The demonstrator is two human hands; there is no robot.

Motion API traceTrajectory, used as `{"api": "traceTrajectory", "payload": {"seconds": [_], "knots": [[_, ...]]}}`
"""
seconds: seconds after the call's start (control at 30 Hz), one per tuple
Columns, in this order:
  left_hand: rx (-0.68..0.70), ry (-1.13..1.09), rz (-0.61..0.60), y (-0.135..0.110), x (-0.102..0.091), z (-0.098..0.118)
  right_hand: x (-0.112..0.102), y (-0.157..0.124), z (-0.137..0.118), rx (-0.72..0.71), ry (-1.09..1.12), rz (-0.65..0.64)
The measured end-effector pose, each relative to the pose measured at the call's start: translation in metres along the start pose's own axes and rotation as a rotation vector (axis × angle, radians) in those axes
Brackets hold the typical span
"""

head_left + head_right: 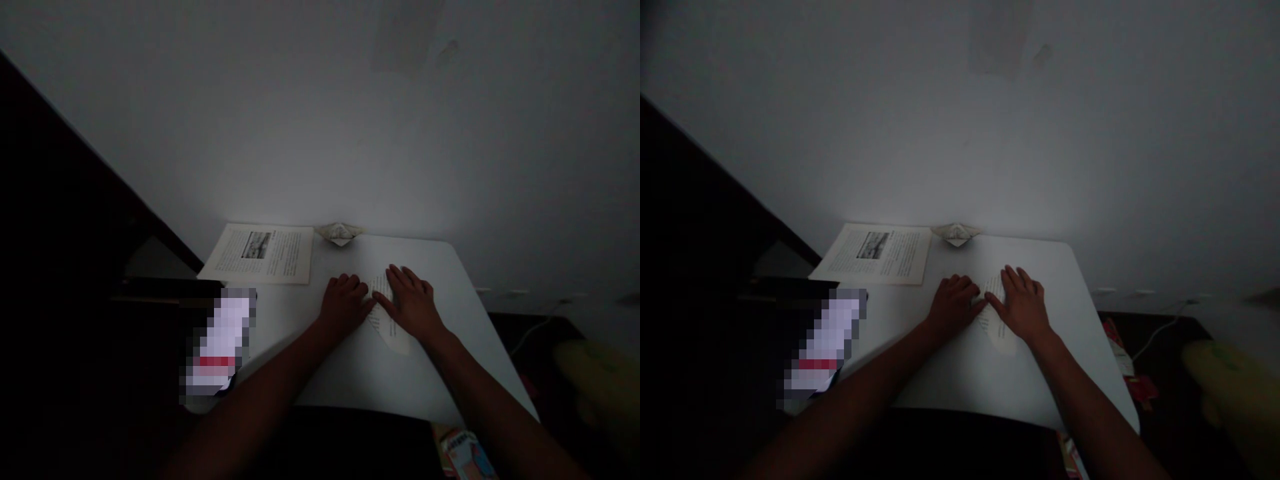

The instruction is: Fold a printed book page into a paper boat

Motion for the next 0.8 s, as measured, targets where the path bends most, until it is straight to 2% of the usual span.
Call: {"api": "traceTrajectory", "payload": {"seconds": [0.23,0.53,0.7,0.8], "knots": [[0.017,0.003,-0.007,-0.008,-0.001,0.006,0.003,0.002,0.0,-0.001,-0.005,-0.007],[-0.065,0.001,0.003,-0.022,-0.008,0.013,0.002,0.001,0.001,0.012,-0.014,-0.006],[-0.097,-0.017,-0.013,-0.027,-0.003,0.019,0.003,0.002,0.0,0.009,-0.012,0.01],[-0.09,-0.054,-0.036,-0.031,0.001,0.016,0.002,0.002,0.002,0.012,-0.003,0.019]]}}
Point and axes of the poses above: each hand's wrist, its own y-axis towards the middle knuckle, its own x-axis out of the palm, z = x × y, the point moved 10 cm from there along y, towards the middle knuckle, and after that the axes turned 14 degrees about x, right-handed, at the moved point
